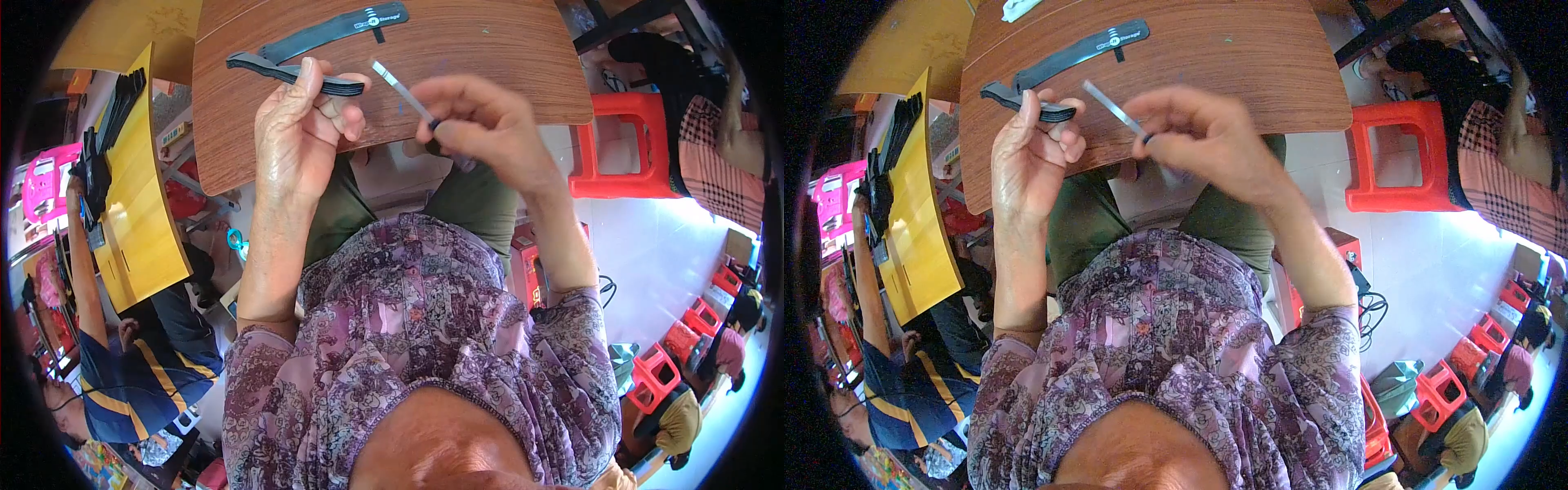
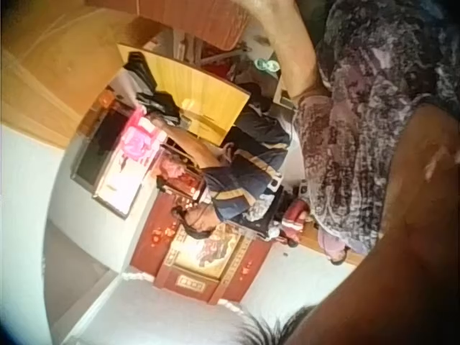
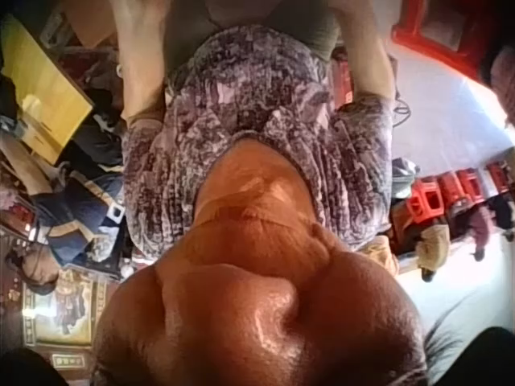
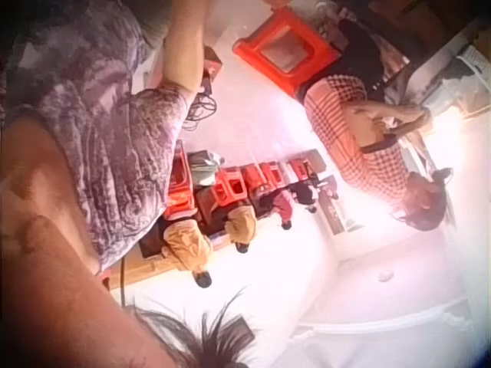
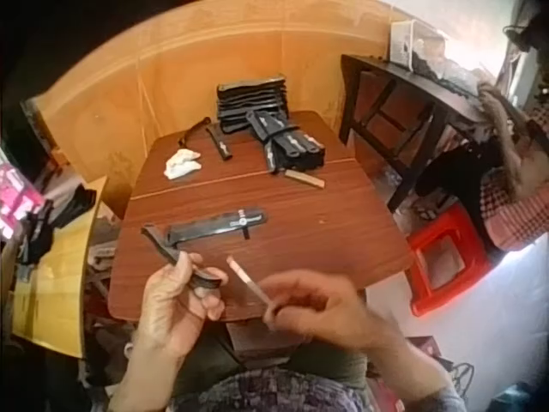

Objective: Assembling or finishing small textile straps using a handheld tool.

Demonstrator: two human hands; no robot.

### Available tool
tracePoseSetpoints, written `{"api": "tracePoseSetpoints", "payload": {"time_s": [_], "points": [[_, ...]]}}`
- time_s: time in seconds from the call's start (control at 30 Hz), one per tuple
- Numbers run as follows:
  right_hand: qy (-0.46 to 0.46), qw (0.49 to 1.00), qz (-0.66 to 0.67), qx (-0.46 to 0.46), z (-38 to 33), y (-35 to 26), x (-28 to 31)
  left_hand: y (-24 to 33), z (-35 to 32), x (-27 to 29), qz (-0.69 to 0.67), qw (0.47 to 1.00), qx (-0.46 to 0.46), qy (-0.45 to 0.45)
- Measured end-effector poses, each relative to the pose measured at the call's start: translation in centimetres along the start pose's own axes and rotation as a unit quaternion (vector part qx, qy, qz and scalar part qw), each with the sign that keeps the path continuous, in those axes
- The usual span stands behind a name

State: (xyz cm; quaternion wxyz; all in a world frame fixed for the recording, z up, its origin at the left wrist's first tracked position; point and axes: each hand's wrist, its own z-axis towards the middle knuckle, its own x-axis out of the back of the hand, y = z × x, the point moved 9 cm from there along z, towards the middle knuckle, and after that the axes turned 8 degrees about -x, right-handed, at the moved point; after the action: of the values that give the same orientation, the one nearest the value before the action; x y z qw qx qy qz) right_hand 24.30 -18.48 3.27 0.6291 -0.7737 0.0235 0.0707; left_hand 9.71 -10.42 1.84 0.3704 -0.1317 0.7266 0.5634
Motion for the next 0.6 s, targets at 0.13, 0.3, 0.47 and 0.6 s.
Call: {"api": "tracePoseSetpoints", "payload": {"time_s": [0.13,0.3,0.47,0.6], "points": [[-0.024,0.999,-0.005,0.034,0.3,0.8,-1.8,-0.4,0.0,-0.4,0.006,1.000,0.006,0.008],[-0.008,1.000,-0.003,0.011,0.7,1.6,-2.1,-1.3,-0.4,-1.3,-0.008,1.000,0.012,-0.012],[0.014,0.998,0.057,0.018,0.3,2.1,-2.1,-1.2,-0.4,-0.9,0.007,1.000,0.013,-0.009],[0.081,0.994,-0.018,0.078,-1.0,0.5,-1.4,-0.1,-0.4,-0.8,0.058,0.998,-0.029,-0.009]]}}
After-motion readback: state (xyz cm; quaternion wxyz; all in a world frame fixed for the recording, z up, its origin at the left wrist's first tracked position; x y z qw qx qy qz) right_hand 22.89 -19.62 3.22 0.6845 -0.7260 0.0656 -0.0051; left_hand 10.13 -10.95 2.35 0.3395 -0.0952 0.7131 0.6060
